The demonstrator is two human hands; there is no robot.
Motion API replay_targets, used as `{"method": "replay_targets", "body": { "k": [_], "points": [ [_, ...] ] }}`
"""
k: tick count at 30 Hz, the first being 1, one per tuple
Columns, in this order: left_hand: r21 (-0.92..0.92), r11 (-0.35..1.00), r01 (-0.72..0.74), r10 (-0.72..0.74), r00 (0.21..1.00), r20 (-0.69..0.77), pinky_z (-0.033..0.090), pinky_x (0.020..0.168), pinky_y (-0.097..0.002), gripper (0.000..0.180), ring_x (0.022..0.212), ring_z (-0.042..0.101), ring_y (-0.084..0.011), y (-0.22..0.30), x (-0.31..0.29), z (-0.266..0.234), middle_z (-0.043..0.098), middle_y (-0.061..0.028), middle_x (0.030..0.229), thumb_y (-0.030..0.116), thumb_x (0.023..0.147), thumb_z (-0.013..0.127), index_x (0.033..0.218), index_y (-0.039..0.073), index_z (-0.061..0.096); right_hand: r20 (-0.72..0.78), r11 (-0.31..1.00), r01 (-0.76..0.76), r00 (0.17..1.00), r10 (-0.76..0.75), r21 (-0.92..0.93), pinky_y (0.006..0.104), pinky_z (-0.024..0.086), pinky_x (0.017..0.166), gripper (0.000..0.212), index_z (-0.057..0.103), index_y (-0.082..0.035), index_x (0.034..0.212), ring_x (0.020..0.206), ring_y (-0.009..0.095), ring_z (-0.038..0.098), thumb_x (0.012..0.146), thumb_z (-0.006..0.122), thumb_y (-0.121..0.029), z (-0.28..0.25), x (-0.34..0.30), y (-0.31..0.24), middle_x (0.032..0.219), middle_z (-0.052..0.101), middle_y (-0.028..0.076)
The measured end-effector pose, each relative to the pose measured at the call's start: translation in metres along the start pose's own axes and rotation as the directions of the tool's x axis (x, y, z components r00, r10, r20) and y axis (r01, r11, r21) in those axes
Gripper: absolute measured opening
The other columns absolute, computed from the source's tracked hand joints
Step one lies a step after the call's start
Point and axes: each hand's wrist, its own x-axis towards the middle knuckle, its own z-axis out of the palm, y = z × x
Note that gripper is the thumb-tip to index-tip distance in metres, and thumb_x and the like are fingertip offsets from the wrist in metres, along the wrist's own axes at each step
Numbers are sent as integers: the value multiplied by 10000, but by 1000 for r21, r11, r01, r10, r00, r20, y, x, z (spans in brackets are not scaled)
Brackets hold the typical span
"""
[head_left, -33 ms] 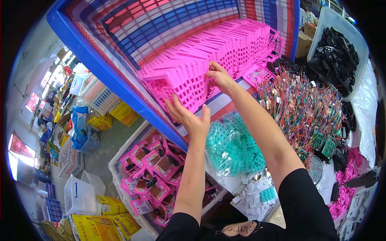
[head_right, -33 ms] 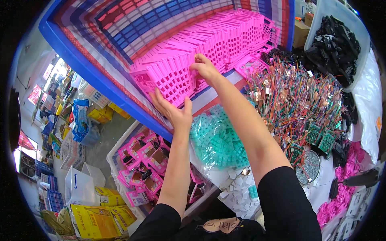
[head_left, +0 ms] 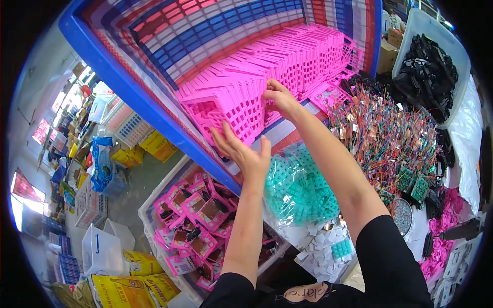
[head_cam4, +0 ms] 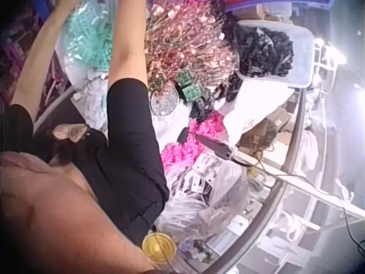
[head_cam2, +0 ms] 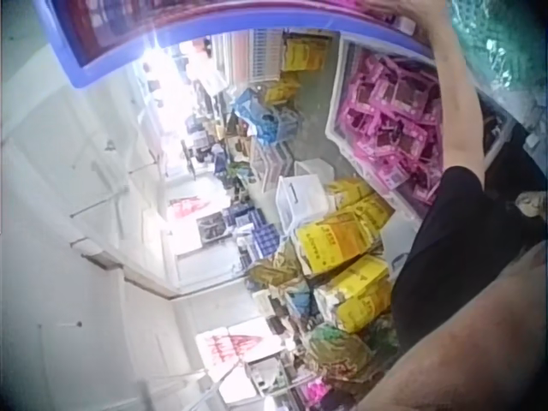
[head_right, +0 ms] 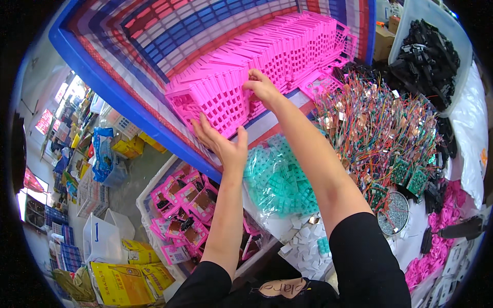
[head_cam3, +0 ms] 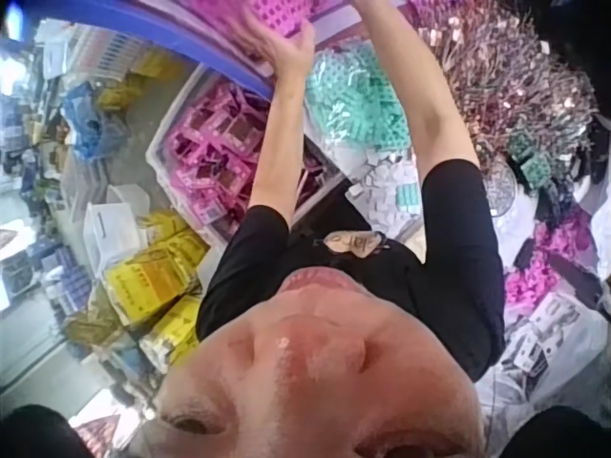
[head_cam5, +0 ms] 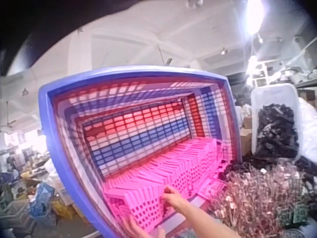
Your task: Assembling electronic components and circuit boards into pink plastic shells using an electric screwdriver.
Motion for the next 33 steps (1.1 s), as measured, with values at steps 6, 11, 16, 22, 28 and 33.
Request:
{"method": "replay_targets", "body": {
  "k": [6,11,16,22,28,33],
  "points": [
    [165,985,-43,29,996,83,157,1154,-662,1028,1433,189,-548,35,-3,-12,122,-376,1587,327,742,736,1581,22,227,37,996,-56,998,59,-72,306,452,681,176,572,-186,1004,831,86,537,845,640,-152,-6,0,-16,873,529,-60],
    [171,980,-100,79,989,125,237,1117,-624,1006,1407,266,-493,50,1,-27,177,-339,1599,334,748,736,1583,44,255,54,996,-26,998,31,-84,234,383,588,148,582,-202,1025,697,54,483,883,624,-202,-8,10,-30,828,529,-75],
    [245,955,-164,111,970,217,221,1129,-624,957,1418,262,-463,59,7,-41,189,-304,1611,328,764,727,1581,79,296,86,999,26,996,-24,-22,237,373,585,179,604,-205,1089,712,44,514,912,605,-224,8,20,-43,863,580,-83],
    [297,909,-294,201,931,305,177,1103,-701,823,1437,245,-443,79,8,-51,183,-284,1626,351,803,688,1544,131,404,197,995,101,975,-101,15,320,532,863,313,648,-64,1233,995,168,651,965,555,-196,6,35,-50,1098,690,62],
    [250,840,-481,346,830,437,50,1135,-719,793,1472,319,-359,99,30,-89,309,-210,1615,327,779,714,1512,161,460,335,962,146,940,-62,-232,337,549,842,308,663,-38,1215,972,188,669,962,583,-194,4,19,-79,1074,704,86],
    [153,756,-636,495,709,502,155,1142,-667,718,1430,397,-272,117,43,-97,390,-137,1589,255,797,700,1480,158,500,324,945,56,944,54,-321,331,570,776,292,669,-22,1190,893,190,688,955,607,-184,-16,-28,-133,1014,718,96]
  ]
}}
